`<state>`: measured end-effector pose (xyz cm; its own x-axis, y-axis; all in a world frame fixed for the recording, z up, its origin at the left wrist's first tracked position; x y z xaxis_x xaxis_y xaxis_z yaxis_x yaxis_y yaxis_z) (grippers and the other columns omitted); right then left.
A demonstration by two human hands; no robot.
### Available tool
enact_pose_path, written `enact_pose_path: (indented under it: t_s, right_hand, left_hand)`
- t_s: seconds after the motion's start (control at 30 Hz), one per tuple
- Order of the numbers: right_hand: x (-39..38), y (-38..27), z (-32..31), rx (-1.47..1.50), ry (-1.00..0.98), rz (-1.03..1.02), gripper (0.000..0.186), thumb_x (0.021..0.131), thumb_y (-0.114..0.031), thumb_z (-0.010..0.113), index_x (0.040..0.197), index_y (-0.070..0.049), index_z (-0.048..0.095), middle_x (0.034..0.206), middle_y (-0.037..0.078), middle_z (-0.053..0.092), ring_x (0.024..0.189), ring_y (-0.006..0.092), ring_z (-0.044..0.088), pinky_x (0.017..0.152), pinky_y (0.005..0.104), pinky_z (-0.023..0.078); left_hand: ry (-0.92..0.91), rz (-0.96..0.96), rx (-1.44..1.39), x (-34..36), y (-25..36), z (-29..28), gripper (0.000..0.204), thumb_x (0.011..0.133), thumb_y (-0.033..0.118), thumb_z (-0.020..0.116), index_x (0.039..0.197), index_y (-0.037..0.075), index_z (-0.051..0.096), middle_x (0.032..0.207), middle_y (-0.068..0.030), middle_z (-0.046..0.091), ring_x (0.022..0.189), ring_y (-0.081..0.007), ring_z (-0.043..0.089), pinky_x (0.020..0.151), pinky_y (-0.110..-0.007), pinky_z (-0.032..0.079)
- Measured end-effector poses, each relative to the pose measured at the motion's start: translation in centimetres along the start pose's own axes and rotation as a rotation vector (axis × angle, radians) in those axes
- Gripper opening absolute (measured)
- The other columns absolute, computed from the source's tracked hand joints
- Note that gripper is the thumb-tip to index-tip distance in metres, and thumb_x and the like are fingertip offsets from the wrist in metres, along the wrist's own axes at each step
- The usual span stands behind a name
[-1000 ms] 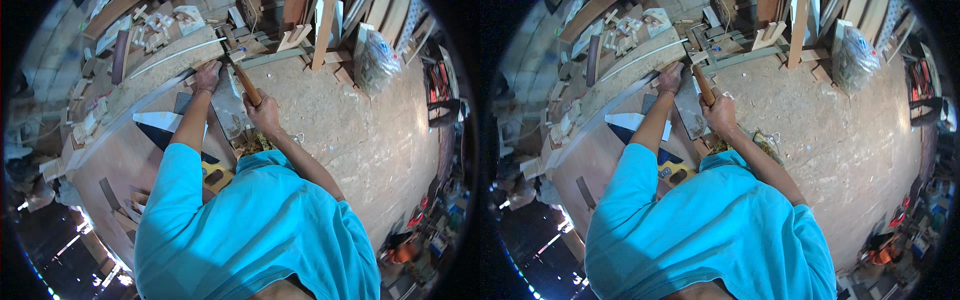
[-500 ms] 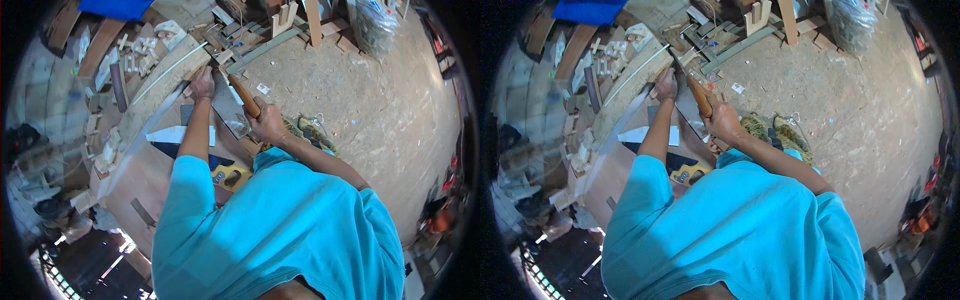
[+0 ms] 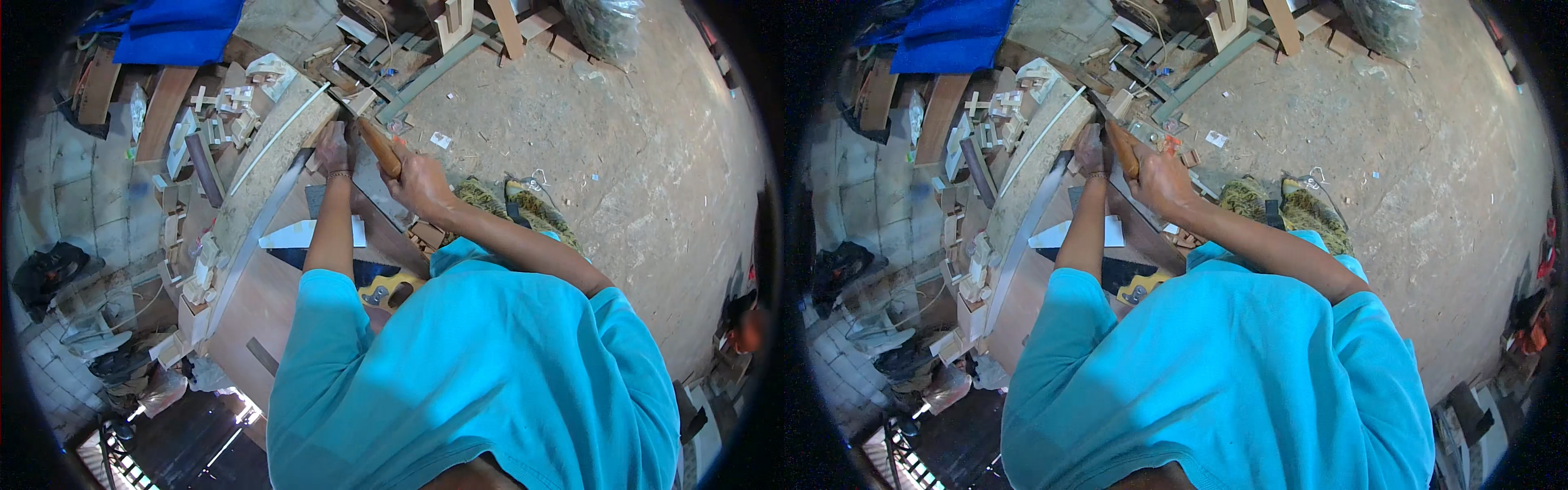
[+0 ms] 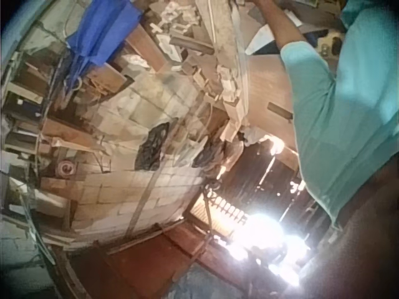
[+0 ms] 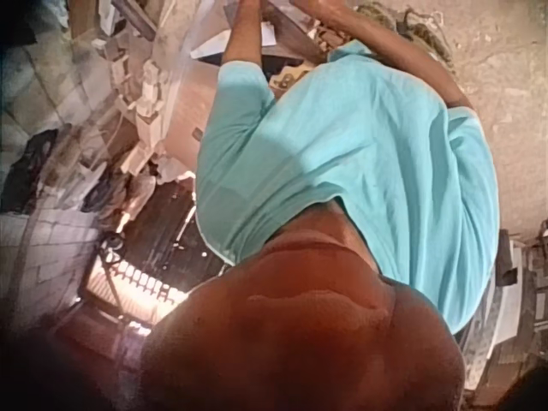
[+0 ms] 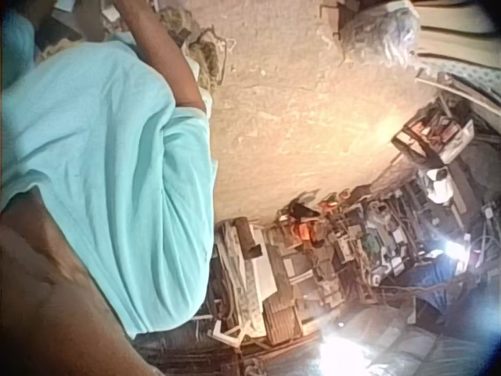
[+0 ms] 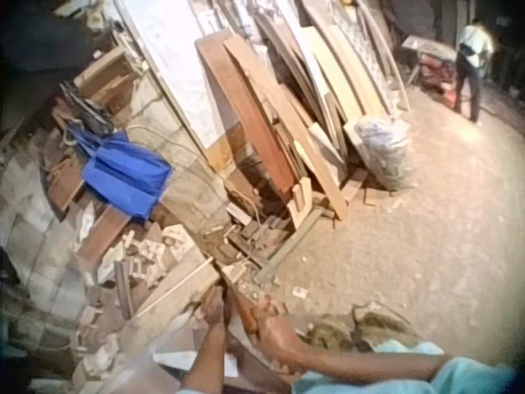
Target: Sawing a small piece of wood with a hand saw on a workbench cluttered with wood scraps.
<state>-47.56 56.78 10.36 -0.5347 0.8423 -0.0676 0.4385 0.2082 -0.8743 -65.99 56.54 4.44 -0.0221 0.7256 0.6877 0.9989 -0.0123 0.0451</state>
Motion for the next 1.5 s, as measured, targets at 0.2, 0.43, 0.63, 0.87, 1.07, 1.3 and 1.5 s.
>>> enact_pose_path:
  t_s: [0.2, 0.43, 0.63, 0.87, 1.07, 1.3, 1.5]
  right_hand:
    - [-2.7, 0.1, -0.7, 0.025, 0.055, -0.060, 0.042, 0.072, -0.018, 0.060, 0.109, -0.003, 0.047, 0.062, 0.024, 0.055, 0.060, 0.0405, 0.055, 0.054, 0.0467, 0.044]
    - [0.2, -0.5, 1.8, -0.038, -0.001, -0.055, 0.036, 0.068, -0.012, 0.060, 0.101, -0.003, 0.049, 0.063, 0.023, 0.056, 0.060, 0.0397, 0.056, 0.055, 0.0461, 0.045]
    - [-3.6, 0.5, -1.2, -0.051, -0.041, -0.014, 0.038, 0.068, -0.014, 0.061, 0.103, -0.005, 0.050, 0.063, 0.023, 0.056, 0.059, 0.0399, 0.055, 0.055, 0.0463, 0.045]
    - [-0.6, 0.1, -0.6, -0.071, 0.023, -0.070, 0.039, 0.068, -0.014, 0.062, 0.104, -0.004, 0.050, 0.068, 0.023, 0.057, 0.063, 0.0389, 0.057, 0.057, 0.0437, 0.046]
    - [-2.9, -0.4, -2.9, 0.014, 0.016, -0.056, 0.029, 0.067, -0.014, 0.061, 0.093, -0.004, 0.053, 0.067, 0.022, 0.057, 0.063, 0.0382, 0.057, 0.056, 0.0443, 0.045]
    - [1.0, -1.0, -1.8, -0.053, -0.019, -0.010, 0.026, 0.067, -0.015, 0.061, 0.089, -0.003, 0.054, 0.066, 0.023, 0.057, 0.063, 0.0391, 0.056, 0.057, 0.0445, 0.045]
    - [0.8, 0.0, -0.1, -0.103, -0.053, -0.036, 0.031, 0.066, -0.016, 0.062, 0.093, -0.004, 0.054, 0.066, 0.023, 0.056, 0.062, 0.0390, 0.057, 0.057, 0.0446, 0.046]
  left_hand:
    - [-0.235, -0.177, 0.024, 0.3, -0.1, 1.7, 0.010, 0.077, 0.017, 0.054, 0.076, 0.007, 0.056, 0.076, -0.0095, 0.055, 0.072, -0.0264, 0.055, 0.066, -0.036, 0.044]
    - [-0.174, -0.057, 0.021, -1.9, -2.1, 2.0, 0.014, 0.076, 0.019, 0.053, 0.077, 0.006, 0.055, 0.075, -0.0104, 0.055, 0.073, -0.0286, 0.055, 0.068, -0.037, 0.043]
    - [-0.209, -0.214, 0.008, 0.4, -0.1, 0.8, 0.010, 0.073, 0.014, 0.053, 0.077, 0.005, 0.057, 0.076, -0.0105, 0.056, 0.073, -0.0276, 0.055, 0.067, -0.036, 0.044]
    - [-0.179, -0.130, 0.007, 0.6, 0.1, 1.0, 0.006, 0.071, 0.005, 0.053, 0.076, 0.005, 0.057, 0.074, -0.0103, 0.056, 0.073, -0.0264, 0.056, 0.065, -0.035, 0.045]
    - [-0.235, -0.161, 0.028, 0.1, -0.2, 1.6, 0.007, 0.073, 0.005, 0.051, 0.077, 0.005, 0.057, 0.074, -0.0101, 0.056, 0.073, -0.0263, 0.056, 0.066, -0.035, 0.045]
    - [-0.191, -0.091, 0.024, -0.2, -1.0, 1.7, 0.007, 0.075, 0.008, 0.049, 0.078, 0.005, 0.056, 0.077, -0.0113, 0.056, 0.074, -0.0265, 0.055, 0.067, -0.036, 0.044]
    - [-0.263, -0.205, -0.001, -0.9, -1.5, 2.3, 0.008, 0.076, 0.013, 0.051, 0.077, 0.006, 0.055, 0.075, -0.0108, 0.054, 0.074, -0.0277, 0.055, 0.066, -0.036, 0.043]
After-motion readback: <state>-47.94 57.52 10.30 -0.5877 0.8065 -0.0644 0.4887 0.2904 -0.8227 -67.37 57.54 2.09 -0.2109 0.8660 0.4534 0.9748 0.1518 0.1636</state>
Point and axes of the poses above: each hand's wrist, its own x-axis towards the middle knuckle, its own z-axis out of the palm, y = z × x, the point moved 9 cm from there along x, towards the middle knuckle
